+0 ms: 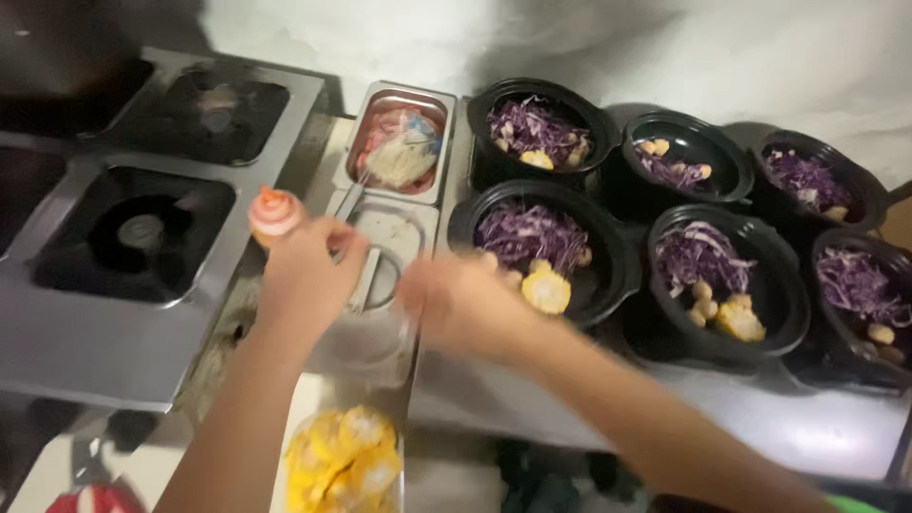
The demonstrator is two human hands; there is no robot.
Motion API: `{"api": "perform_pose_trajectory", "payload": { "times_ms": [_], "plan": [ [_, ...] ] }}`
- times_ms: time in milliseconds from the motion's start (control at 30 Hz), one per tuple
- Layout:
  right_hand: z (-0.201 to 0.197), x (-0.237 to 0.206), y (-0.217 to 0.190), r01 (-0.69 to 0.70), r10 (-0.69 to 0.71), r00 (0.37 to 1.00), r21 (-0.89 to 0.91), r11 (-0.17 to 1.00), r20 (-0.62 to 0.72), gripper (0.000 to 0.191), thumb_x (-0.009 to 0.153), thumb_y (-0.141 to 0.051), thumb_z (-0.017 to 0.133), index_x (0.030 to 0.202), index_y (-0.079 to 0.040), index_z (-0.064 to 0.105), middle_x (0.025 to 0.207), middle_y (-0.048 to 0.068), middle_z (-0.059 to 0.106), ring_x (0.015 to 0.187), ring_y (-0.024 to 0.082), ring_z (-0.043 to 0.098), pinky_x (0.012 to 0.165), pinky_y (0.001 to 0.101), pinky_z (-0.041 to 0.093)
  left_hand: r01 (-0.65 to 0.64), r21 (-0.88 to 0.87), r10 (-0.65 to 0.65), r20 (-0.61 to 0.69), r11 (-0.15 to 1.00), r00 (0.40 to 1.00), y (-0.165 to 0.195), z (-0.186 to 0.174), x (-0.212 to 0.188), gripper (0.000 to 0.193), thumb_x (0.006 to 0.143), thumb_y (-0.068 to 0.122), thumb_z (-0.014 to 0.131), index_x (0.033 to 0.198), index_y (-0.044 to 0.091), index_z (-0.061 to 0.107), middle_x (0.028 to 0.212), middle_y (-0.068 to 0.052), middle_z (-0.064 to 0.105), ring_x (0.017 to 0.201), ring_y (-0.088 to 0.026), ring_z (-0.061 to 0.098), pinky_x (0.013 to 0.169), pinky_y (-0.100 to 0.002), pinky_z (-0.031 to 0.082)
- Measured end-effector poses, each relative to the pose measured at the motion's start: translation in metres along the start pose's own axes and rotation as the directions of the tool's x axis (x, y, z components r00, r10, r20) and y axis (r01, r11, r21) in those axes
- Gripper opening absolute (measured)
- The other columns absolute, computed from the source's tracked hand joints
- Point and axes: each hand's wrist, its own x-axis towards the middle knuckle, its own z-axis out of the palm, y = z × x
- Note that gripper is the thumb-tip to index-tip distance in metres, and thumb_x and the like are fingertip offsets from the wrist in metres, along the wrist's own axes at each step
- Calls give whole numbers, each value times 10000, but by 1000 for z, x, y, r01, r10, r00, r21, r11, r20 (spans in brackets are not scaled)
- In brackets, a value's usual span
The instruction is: The person assembles individual food portions by placing shredded purple cabbage, corn pieces, and enoki mushrooms into multiple black bowls arranged on a stainless steel counter. The person uses their hands to distribute the ingredients evenly across the bowls.
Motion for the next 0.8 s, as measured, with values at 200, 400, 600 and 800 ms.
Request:
{"api": "perform_pose_trajectory", "payload": {
  "times_ms": [200, 400, 600, 800],
  "plan": [
    [97, -56, -93, 323, -310, 888, 19, 946, 341, 190, 847, -187, 724, 1003, -89, 674, 1110, 107, 677, 1108, 309, 658, 914, 418, 560, 42, 5, -43, 9, 999, 999, -24, -26, -70, 233, 843, 266, 716, 947, 60, 747, 945, -135, 759, 924, -326, 726, 809, -433, 547],
    [147, -85, -127, 345, -236, 928, -424, 838, 288, 657, 627, -197, 755, 1267, -135, 619, 1361, 168, 549, 1280, 395, 496, 1028, 480, 431, 36, 28, -37, 37, 999, 999, -21, -40, -117, 243, 873, 273, 720, 949, 42, 725, 983, -144, 745, 968, -331, 699, 838, -434, 530],
    [157, -85, -124, 201, -42, 948, -490, 848, 315, 609, 738, -121, 728, 1322, -43, 577, 1337, 179, 552, 1253, 340, 515, 997, 459, 444, 182, 33, -185, 164, 983, 969, -11, -46, -146, 257, 893, 312, 698, 970, 69, 728, 1017, -108, 743, 1004, -297, 698, 869, -413, 530],
    [166, -84, -124, 151, -14, 961, -481, 863, 276, 309, 826, -87, 687, 1128, -22, 679, 1216, 164, 610, 1186, 340, 564, 944, 451, 490, 140, 14, -140, 175, 990, 975, -8, -53, -158, 256, 897, 309, 695, 963, 64, 726, 1030, -102, 726, 1003, -297, 682, 856, -419, 524]
  ]
}}
